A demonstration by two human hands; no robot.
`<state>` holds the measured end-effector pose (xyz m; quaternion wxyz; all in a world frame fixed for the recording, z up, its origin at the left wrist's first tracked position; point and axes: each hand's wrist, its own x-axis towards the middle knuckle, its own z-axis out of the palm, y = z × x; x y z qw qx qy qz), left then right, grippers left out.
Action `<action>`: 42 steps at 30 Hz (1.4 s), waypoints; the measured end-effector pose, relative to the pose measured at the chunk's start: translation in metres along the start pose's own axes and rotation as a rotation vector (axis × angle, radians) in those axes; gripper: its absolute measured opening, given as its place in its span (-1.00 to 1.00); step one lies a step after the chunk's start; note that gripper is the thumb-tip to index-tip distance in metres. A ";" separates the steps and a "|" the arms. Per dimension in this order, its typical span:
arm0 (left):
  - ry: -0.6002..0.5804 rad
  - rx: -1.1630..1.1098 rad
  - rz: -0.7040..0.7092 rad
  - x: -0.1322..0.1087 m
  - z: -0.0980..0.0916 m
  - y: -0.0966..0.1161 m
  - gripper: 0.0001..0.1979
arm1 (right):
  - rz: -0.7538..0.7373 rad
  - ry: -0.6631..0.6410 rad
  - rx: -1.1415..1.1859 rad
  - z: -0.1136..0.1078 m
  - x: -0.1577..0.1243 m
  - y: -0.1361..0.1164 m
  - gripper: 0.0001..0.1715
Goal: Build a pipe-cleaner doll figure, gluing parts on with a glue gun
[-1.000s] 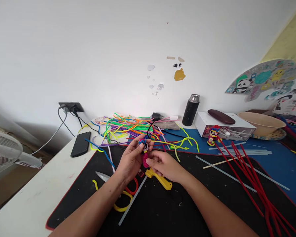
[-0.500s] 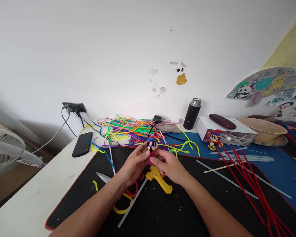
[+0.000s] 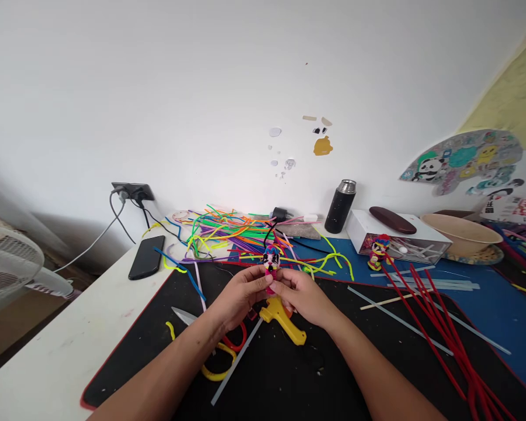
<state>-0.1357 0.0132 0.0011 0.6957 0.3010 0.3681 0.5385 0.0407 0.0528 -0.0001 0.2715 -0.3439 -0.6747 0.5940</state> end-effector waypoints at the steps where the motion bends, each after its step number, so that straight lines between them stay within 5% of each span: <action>1: 0.007 0.002 -0.002 0.000 0.000 0.000 -0.66 | 0.002 0.000 -0.002 0.000 0.000 0.000 -0.54; 24: 0.074 -0.009 0.028 0.001 0.004 0.001 -0.58 | -0.016 0.013 -0.038 0.000 0.002 0.001 -0.62; 42: 0.101 0.037 -0.007 0.003 0.001 0.000 -0.55 | -0.206 0.425 -0.034 -0.009 0.002 -0.003 -0.53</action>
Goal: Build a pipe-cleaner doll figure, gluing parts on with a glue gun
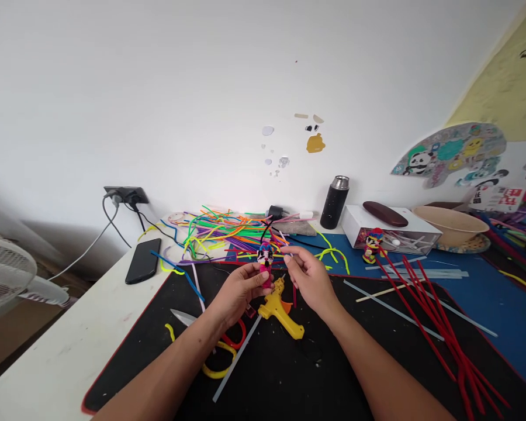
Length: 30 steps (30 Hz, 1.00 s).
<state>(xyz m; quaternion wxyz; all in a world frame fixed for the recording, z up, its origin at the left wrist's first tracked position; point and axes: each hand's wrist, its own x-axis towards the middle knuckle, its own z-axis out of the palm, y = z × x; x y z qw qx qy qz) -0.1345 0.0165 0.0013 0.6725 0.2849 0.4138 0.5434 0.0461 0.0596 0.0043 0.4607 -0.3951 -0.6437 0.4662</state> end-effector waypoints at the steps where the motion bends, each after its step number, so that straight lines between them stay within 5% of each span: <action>1: -0.001 0.007 -0.004 0.000 0.000 -0.001 -0.55 | -0.006 0.002 0.000 0.000 0.000 0.000 -0.53; 30: -0.058 0.188 0.015 -0.002 0.002 -0.004 -0.51 | -0.022 -0.012 -0.085 0.001 -0.001 0.002 -0.64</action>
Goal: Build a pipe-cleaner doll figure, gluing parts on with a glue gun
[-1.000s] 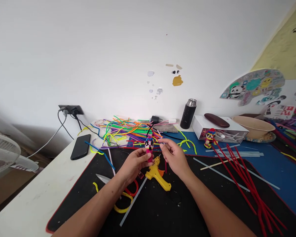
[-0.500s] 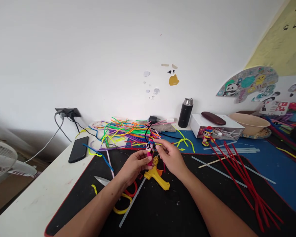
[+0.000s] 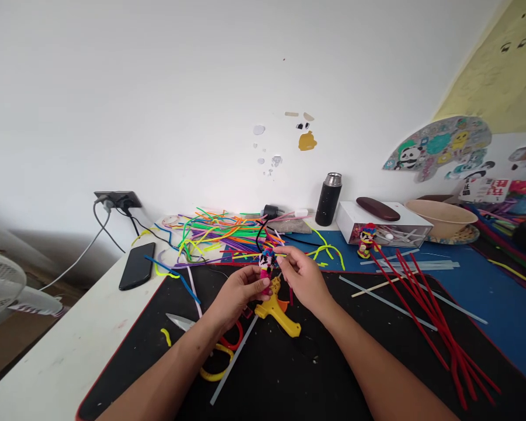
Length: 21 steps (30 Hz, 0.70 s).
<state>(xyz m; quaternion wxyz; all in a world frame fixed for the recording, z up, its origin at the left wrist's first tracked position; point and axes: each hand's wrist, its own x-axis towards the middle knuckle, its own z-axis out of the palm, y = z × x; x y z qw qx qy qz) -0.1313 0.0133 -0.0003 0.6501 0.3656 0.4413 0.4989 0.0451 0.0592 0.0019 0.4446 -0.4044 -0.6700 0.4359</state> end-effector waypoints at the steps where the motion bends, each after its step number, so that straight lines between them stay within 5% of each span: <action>1: 0.000 0.018 0.010 0.000 0.000 0.000 -0.51 | -0.006 0.011 -0.007 0.000 0.000 0.001 -0.64; 21: -0.035 0.196 0.087 0.001 0.000 -0.003 -0.56 | -0.047 0.079 -0.152 -0.001 0.001 0.001 -0.78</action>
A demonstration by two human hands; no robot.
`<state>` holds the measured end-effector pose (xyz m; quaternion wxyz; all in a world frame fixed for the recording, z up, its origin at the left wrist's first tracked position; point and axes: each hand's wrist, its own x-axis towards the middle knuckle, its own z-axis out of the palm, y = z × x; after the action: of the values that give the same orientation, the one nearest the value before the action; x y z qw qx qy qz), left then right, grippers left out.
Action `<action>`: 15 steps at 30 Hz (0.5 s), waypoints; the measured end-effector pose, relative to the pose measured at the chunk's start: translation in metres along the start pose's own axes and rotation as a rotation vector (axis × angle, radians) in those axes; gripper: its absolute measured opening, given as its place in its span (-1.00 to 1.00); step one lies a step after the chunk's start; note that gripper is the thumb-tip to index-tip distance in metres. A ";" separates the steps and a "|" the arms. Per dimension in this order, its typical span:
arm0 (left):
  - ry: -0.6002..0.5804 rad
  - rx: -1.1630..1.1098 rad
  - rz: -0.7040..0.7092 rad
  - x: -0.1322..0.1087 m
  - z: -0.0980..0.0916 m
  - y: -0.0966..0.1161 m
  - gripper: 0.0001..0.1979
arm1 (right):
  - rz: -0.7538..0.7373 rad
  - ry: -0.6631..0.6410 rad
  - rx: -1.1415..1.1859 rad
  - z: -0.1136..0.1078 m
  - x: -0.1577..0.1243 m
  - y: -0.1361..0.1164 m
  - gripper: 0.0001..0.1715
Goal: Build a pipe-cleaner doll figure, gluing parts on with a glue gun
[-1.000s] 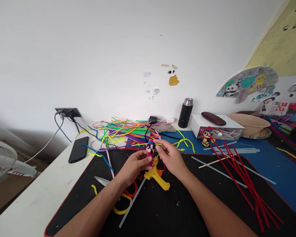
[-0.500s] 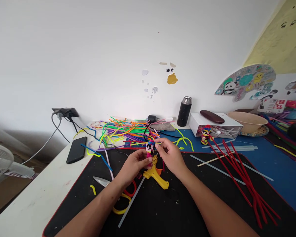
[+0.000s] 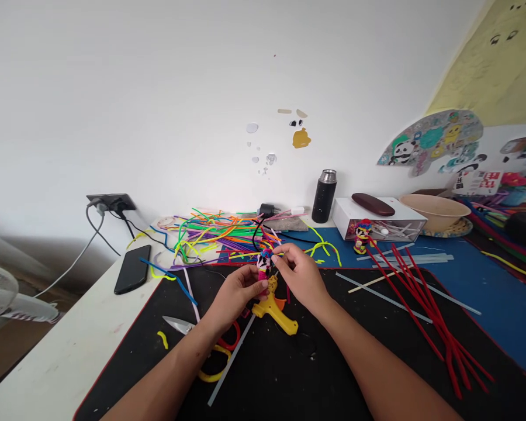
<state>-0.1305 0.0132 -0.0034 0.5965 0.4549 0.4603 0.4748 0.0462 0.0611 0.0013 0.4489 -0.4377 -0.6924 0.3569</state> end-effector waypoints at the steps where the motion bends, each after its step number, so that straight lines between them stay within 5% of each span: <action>1: -0.001 0.006 0.001 0.000 -0.001 -0.001 -0.56 | -0.005 0.005 -0.003 0.000 0.000 0.001 -0.78; 15: -0.002 0.165 0.084 0.002 -0.003 -0.010 -0.63 | -0.045 0.015 -0.156 0.000 -0.002 -0.001 -0.86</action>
<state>-0.1321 0.0139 -0.0134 0.5370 0.5220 0.4775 0.4594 0.0461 0.0589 0.0013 0.4264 -0.4582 -0.7246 0.2883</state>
